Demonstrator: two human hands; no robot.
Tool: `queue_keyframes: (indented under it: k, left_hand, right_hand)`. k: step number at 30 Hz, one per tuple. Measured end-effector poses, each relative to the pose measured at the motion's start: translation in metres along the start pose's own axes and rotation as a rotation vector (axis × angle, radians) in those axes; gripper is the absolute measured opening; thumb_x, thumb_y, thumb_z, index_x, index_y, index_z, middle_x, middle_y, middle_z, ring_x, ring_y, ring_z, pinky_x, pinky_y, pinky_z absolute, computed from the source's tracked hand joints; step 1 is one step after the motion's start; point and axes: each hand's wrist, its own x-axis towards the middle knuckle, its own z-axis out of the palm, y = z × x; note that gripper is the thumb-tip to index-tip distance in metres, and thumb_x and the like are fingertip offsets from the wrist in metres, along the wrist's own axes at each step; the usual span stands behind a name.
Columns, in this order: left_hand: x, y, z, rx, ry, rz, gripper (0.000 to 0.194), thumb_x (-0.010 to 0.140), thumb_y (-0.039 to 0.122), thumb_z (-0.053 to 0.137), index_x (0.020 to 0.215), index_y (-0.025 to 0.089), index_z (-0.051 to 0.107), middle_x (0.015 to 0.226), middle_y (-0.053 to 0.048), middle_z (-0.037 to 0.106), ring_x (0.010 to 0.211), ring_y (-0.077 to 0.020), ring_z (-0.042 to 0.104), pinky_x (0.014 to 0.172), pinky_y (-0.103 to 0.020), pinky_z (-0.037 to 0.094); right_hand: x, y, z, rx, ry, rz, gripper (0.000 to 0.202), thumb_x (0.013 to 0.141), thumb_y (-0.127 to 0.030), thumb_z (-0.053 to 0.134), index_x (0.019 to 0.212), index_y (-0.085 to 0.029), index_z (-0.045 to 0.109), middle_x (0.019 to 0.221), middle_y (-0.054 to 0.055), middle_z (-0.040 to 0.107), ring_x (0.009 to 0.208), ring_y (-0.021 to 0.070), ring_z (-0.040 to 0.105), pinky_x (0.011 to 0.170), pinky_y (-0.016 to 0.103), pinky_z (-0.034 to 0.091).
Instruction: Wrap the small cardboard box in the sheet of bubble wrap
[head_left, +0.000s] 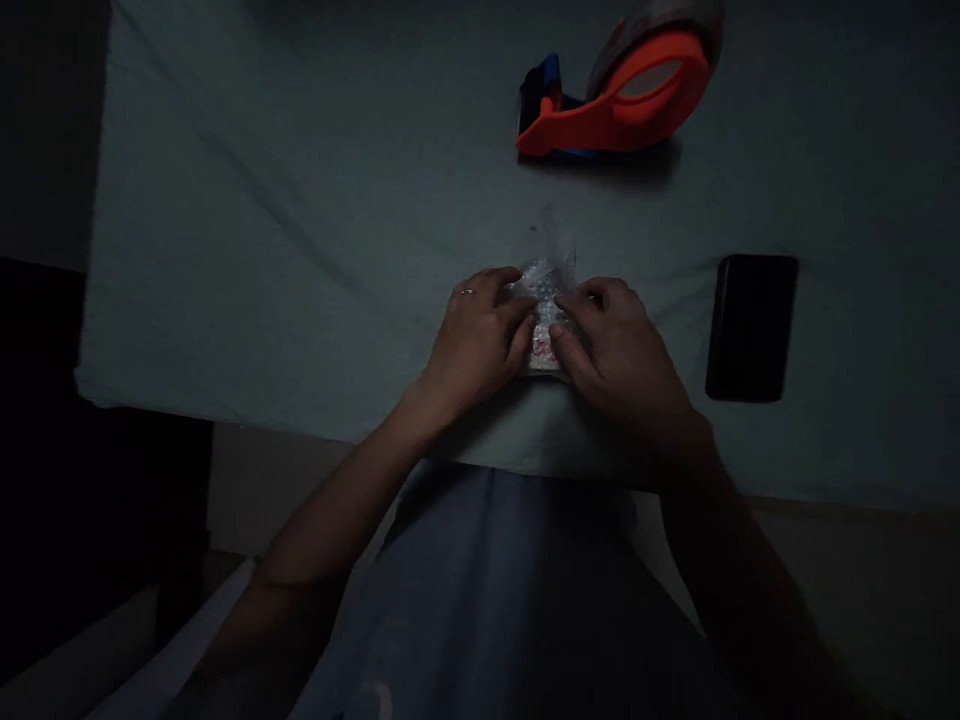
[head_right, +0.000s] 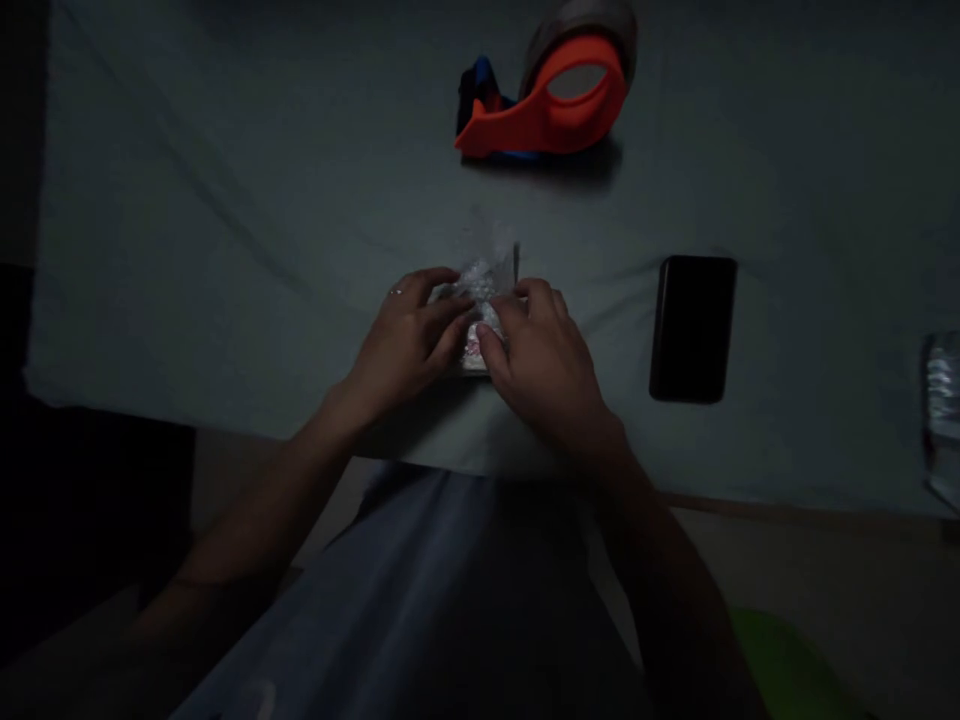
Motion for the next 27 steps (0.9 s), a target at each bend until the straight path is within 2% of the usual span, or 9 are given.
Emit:
queue_keyframes:
  k: [4,8,11,16,18,20,22,24,27]
  left_hand:
    - [0.0,-0.01,0.004,0.028,0.059,-0.098,0.032,0.094,0.032,0.046,0.113,0.012,0.062,0.115,-0.016,0.06,0.112,-0.0298,0.054,0.101,-0.048,0.044]
    - [-0.008,-0.038,0.008,0.009,0.212,-0.137,0.036,0.094,0.044,0.049,0.115,0.018,0.062,0.115,-0.013,0.058,0.115,-0.0302,0.05,0.103,-0.05,0.042]
    - [-0.012,-0.053,0.013,0.015,0.258,-0.118,0.037,0.091,0.05,0.053,0.114,0.023,0.062,0.113,-0.01,0.057,0.122,-0.0321,0.044,0.109,-0.053,0.036]
    - [-0.007,-0.061,0.015,-0.06,0.213,-0.102,0.039,0.09,0.052,0.052,0.12,0.028,0.061,0.126,-0.009,0.053,0.132,-0.0341,0.035,0.114,-0.058,0.027]
    - [-0.001,-0.062,0.012,-0.083,0.185,-0.088,0.039,0.088,0.053,0.055,0.119,0.029,0.061,0.135,-0.007,0.048,0.138,-0.0351,0.028,0.117,-0.059,0.022]
    - [0.004,-0.061,0.006,-0.083,0.188,-0.072,0.036,0.087,0.053,0.059,0.112,0.028,0.064,0.142,-0.005,0.045,0.142,-0.0355,0.022,0.119,-0.06,0.017]
    - [0.005,-0.056,-0.002,-0.063,0.197,-0.065,0.03,0.088,0.051,0.057,0.098,0.024,0.067,0.144,-0.003,0.045,0.145,-0.0352,0.019,0.12,-0.06,0.016]
    - [0.001,-0.048,-0.011,-0.075,0.177,-0.051,0.031,0.093,0.047,0.051,0.081,0.022,0.065,0.138,-0.004,0.053,0.144,-0.033,0.025,0.119,-0.058,0.021]
    - [-0.016,-0.035,-0.022,-0.29,0.097,0.0,0.034,0.098,0.036,0.043,0.076,0.022,0.064,0.108,-0.005,0.071,0.12,-0.0226,0.058,0.108,-0.048,0.043]
  right_hand:
    - [0.01,0.012,0.001,-0.045,0.053,0.114,0.038,0.091,-0.034,0.047,0.119,-0.012,0.063,0.113,0.018,0.063,0.108,0.0339,0.061,0.096,0.055,0.049]
    - [0.002,0.035,0.004,0.009,0.102,0.167,0.037,0.091,-0.039,0.046,0.113,-0.016,0.066,0.108,0.016,0.065,0.104,0.0325,0.063,0.093,0.054,0.051]
    - [-0.003,0.044,0.008,0.035,0.154,0.192,0.037,0.091,-0.04,0.05,0.117,-0.018,0.064,0.11,0.015,0.065,0.105,0.0311,0.063,0.094,0.053,0.051]
    - [0.002,0.047,0.008,0.067,0.157,0.162,0.036,0.091,-0.042,0.053,0.121,-0.024,0.063,0.112,0.011,0.063,0.103,0.0282,0.063,0.091,0.051,0.053]
    - [0.007,0.046,0.004,0.077,0.152,0.175,0.037,0.09,-0.043,0.054,0.119,-0.022,0.064,0.114,0.012,0.061,0.103,0.0282,0.062,0.091,0.051,0.053]
    - [0.008,0.044,-0.001,0.079,0.166,0.194,0.035,0.09,-0.044,0.054,0.113,-0.02,0.067,0.119,0.014,0.058,0.11,0.0293,0.06,0.096,0.053,0.051]
    - [0.003,0.041,-0.007,0.076,0.213,0.155,0.029,0.092,-0.043,0.052,0.097,-0.02,0.07,0.127,0.013,0.055,0.121,0.031,0.054,0.103,0.056,0.045]
    - [-0.007,0.039,-0.011,0.08,0.279,0.053,0.029,0.094,-0.039,0.05,0.079,-0.023,0.067,0.135,0.008,0.052,0.132,0.0311,0.045,0.109,0.057,0.039]
    - [-0.032,0.041,-0.009,0.108,0.324,-0.133,0.036,0.094,-0.038,0.047,0.064,-0.023,0.059,0.139,0.003,0.052,0.136,0.0303,0.041,0.112,0.059,0.035]
